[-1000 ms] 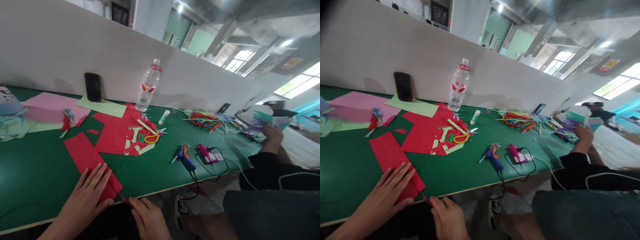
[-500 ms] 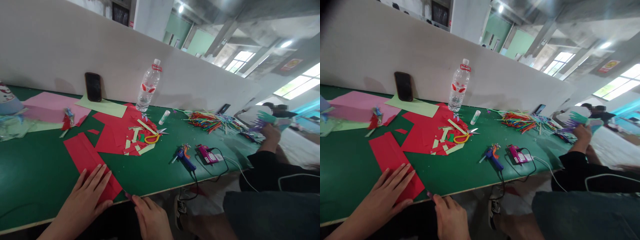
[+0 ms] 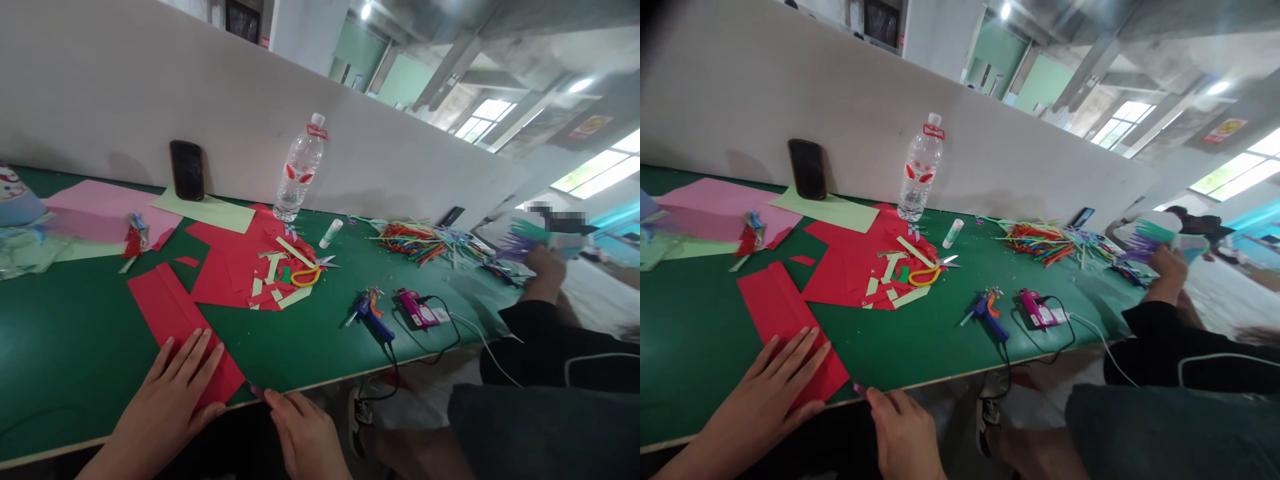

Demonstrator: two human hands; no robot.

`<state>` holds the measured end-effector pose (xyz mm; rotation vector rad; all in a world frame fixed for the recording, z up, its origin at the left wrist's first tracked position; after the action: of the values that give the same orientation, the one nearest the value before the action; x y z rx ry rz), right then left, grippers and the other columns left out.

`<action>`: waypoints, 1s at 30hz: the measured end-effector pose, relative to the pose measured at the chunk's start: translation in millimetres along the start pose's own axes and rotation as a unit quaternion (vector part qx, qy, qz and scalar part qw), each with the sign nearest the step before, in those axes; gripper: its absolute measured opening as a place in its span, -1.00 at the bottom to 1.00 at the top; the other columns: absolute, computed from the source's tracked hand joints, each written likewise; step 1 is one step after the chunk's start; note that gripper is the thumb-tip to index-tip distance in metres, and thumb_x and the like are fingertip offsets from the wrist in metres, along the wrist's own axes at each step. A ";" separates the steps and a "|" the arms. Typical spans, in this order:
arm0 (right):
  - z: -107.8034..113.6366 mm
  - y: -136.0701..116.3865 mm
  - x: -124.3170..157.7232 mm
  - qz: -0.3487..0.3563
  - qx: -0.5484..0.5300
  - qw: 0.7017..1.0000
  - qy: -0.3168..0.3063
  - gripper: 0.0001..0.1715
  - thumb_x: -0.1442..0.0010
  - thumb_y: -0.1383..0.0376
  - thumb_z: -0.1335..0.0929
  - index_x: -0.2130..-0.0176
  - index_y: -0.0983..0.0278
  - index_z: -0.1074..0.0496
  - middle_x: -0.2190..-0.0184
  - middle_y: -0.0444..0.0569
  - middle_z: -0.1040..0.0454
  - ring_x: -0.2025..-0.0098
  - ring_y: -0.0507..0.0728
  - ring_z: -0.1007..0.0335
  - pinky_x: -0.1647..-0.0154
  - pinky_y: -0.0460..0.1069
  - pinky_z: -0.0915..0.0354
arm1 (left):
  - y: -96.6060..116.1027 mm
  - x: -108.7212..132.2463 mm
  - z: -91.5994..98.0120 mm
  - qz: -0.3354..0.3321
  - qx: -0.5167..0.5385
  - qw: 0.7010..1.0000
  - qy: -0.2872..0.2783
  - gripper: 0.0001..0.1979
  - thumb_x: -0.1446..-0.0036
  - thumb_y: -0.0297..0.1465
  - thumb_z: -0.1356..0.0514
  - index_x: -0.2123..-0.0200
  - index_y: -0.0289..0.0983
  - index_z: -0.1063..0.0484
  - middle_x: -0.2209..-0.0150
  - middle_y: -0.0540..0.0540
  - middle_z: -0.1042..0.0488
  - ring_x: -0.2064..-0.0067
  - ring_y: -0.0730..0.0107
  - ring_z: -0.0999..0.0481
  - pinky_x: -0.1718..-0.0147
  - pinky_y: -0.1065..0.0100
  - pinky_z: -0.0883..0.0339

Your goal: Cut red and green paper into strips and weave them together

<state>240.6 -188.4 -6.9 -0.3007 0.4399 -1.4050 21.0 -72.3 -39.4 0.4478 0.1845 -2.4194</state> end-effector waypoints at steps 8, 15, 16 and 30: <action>0.2 -0.6 -3.8 -0.013 0.025 1.000 -0.003 -0.55 -0.25 0.45 -0.25 -0.07 0.17 -0.46 0.25 -0.02 -0.59 0.28 0.15 -0.59 0.25 -0.07 -0.46 | 0.1 -1.3 1.1 -0.007 -0.003 1.000 0.011 -0.28 -0.25 0.11 -0.03 -0.27 -0.26 -0.31 -0.31 -0.31 -0.31 -0.32 -0.05 -0.27 -0.34 -0.10 0.15; 6.1 0.3 -3.7 0.003 0.030 1.000 0.007 -0.58 -0.30 0.43 -0.24 -0.07 0.18 -0.46 0.28 -0.03 -0.58 0.29 0.10 -0.56 0.25 -0.12 -0.43 | 0.6 -0.9 2.4 -0.021 -0.020 0.999 0.017 -0.27 -0.23 0.11 -0.05 -0.25 -0.30 -0.33 -0.29 -0.35 -0.32 -0.30 -0.08 -0.30 -0.33 -0.10 0.14; 6.2 0.5 -3.0 0.006 0.028 1.000 0.009 -0.59 -0.30 0.43 -0.24 -0.07 0.18 -0.46 0.27 -0.03 -0.58 0.28 0.10 -0.56 0.23 -0.11 -0.44 | 1.2 -0.2 2.8 -0.023 -0.019 0.999 0.019 -0.27 -0.23 0.11 -0.05 -0.25 -0.30 -0.33 -0.28 -0.35 -0.33 -0.30 -0.08 -0.30 -0.33 -0.10 0.14; 8.2 2.0 0.3 0.014 0.005 1.000 0.019 -0.60 -0.31 0.41 -0.23 -0.04 0.16 -0.49 0.25 -0.04 -0.60 0.28 0.12 -0.59 0.23 -0.08 -0.48 | 2.2 7.4 1.0 -0.033 -0.030 0.999 0.014 -0.25 -0.24 0.15 0.01 -0.25 -0.27 -0.33 -0.28 -0.33 -0.34 -0.29 -0.06 -0.32 -0.34 -0.08 0.15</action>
<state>246.3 -188.8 -0.6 -0.2583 0.4666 -1.3871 16.8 -78.6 -41.1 0.4547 0.2860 -2.4651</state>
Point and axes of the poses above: each hand's wrist, its own x-axis away from the middle knuckle, its own z-axis out of the back of the hand, y = z × x, the point moved 3 cm from there along -x, towards the middle knuckle
